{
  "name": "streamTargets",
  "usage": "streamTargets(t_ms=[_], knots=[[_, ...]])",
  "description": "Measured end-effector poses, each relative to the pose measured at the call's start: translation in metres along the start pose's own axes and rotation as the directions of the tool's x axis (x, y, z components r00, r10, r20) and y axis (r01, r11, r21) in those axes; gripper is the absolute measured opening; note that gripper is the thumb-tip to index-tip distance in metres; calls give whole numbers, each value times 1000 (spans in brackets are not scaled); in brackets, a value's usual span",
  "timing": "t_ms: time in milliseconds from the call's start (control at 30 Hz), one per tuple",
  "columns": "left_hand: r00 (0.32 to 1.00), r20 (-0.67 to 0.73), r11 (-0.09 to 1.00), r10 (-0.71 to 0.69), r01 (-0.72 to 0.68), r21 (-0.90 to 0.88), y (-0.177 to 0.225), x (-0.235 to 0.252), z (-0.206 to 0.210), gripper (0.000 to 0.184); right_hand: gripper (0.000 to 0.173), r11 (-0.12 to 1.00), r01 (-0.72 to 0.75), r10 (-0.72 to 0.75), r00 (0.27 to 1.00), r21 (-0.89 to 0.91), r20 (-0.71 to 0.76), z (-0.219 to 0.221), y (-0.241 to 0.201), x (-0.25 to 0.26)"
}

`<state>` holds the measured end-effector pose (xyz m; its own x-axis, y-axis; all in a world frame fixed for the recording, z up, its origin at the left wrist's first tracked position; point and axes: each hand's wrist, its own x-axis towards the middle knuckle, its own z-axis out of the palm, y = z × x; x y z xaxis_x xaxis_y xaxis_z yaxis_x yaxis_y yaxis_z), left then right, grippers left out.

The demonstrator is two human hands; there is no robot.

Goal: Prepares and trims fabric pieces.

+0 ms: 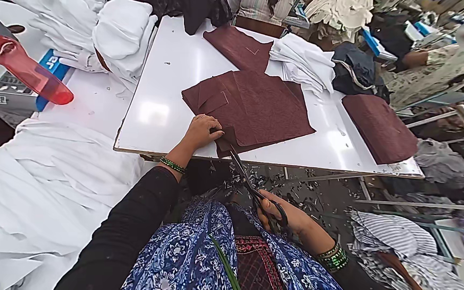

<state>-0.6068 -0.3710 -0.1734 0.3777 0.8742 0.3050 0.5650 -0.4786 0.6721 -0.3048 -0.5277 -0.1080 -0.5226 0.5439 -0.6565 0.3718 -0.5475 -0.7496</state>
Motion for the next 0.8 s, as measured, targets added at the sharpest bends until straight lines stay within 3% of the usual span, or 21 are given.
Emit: streamTargets(t_ms=[200,333,500,800], knots=[[986,81,989,148,-150,15,-8,-3,-1,50,87,991,81,-78,996,104,-37,-1,3,6],[993,80,995,90,-93,37,-2,1,0,19,87,997,59,-59,998,58,5,-3,5,4],[996,73,990,-60,49,132,9,11,3,28,89,1000,-4,5,999,-28,33,-6,14,-7],[996,71,995,-59,53,87,9,24,6,30,87,995,-66,70,997,-76,46,-8,4,-16]])
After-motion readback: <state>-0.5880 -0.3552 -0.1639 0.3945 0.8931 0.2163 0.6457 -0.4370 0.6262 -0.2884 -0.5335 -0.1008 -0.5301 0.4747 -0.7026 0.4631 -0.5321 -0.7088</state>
